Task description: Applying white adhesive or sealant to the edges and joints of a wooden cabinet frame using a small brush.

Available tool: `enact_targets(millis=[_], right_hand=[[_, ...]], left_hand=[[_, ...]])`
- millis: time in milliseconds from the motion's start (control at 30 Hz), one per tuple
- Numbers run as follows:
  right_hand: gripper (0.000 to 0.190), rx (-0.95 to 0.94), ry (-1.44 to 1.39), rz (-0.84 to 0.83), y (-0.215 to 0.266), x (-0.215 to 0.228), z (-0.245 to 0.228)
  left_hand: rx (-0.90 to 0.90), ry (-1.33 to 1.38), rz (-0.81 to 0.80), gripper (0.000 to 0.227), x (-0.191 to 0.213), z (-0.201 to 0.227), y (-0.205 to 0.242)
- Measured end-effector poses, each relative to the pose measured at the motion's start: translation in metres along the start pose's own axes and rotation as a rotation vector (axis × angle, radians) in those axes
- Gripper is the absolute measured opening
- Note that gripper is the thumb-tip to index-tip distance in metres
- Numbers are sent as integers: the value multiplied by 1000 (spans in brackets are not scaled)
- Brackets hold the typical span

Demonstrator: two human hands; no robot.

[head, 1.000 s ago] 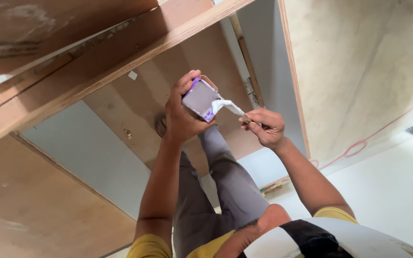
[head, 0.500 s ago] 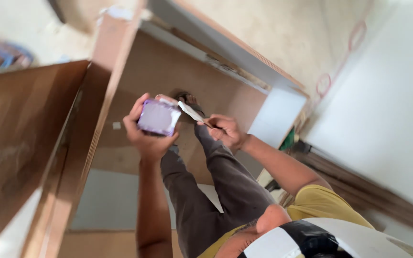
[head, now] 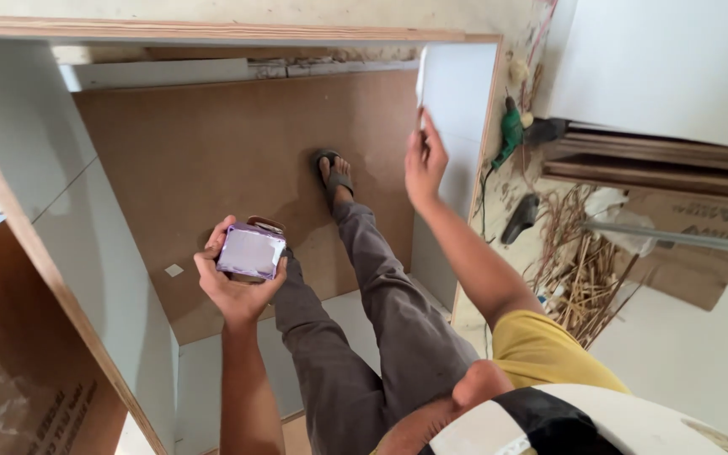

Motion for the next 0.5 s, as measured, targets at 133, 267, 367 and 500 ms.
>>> enact_targets(millis=[133, 267, 367, 500], right_hand=[[44, 151, 298, 240, -63, 32, 59], [46, 168, 272, 421, -101, 31, 91], [46, 137, 398, 472, -104, 24, 102], [47, 216, 469, 381, -77, 29, 80]], left_hand=[[346, 193, 34, 83, -39, -5, -14], [915, 764, 196, 82, -79, -36, -5], [579, 325, -54, 80, -99, -35, -14], [300, 11, -167, 83, -144, -8, -38]])
Point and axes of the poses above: each hand's wrist, its own y-axis away from the middle knuckle, its own x-axis out of the back of the hand, z = x × y, the point moved 4 cm from there along -y, towards the middle knuckle, and after that the axes turned 6 degrees about y, right-handed, at the moved point
